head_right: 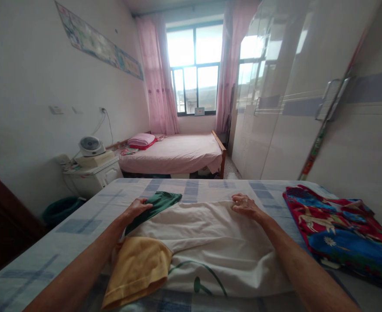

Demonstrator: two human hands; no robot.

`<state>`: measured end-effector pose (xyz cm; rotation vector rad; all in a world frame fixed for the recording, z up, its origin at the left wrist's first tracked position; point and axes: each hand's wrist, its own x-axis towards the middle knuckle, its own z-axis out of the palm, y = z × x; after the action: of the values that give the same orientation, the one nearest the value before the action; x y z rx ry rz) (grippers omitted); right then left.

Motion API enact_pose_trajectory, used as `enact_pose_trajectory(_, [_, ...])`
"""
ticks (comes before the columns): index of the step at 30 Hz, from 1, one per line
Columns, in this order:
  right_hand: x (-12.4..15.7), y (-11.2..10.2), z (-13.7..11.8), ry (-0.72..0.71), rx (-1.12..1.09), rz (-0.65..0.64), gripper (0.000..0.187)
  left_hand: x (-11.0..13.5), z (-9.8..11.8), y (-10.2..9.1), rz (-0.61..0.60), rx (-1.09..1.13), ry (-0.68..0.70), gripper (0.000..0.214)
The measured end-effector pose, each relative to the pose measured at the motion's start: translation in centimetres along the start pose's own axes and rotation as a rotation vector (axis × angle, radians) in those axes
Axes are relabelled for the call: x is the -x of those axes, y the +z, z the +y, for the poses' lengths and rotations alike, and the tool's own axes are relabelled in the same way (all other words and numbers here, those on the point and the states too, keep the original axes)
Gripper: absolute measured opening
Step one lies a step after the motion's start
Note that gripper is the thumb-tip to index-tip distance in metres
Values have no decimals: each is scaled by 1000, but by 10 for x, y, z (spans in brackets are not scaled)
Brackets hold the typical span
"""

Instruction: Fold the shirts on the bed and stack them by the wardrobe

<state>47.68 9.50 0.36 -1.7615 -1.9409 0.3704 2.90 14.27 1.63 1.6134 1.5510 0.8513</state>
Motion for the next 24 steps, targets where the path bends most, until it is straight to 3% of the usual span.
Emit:
enact_pose_trajectory(4, [33,-40,-10,14,-238,-56,36,16,10,-16,5,199,134,41])
enact_pose_trajectory(8, [48,-74,-8,140,-344,21,40,14,17,-26,152,216,311,37])
enact_pose_trajectory(12, [28,-71,4,245,-12,223,36,-7,17,-12,437,-99,394,37])
enact_pose_trajectory(15, [15,-50,5,308,219,289,37,-19,14,4,477,-435,262,47])
enact_pose_trajectory(17, [16,-31,-5,279,251,291,43,-17,13,12,438,-555,232,48])
enact_pose_trajectory(18, [19,-21,-13,229,249,283,47,-14,13,15,390,-585,288,47])
enact_pose_trajectory(22, [39,23,-48,-107,302,160,50,7,8,29,3,-700,672,40])
enact_pose_trajectory(24, [50,38,-48,-160,343,53,51,15,-2,34,-126,-739,665,43])
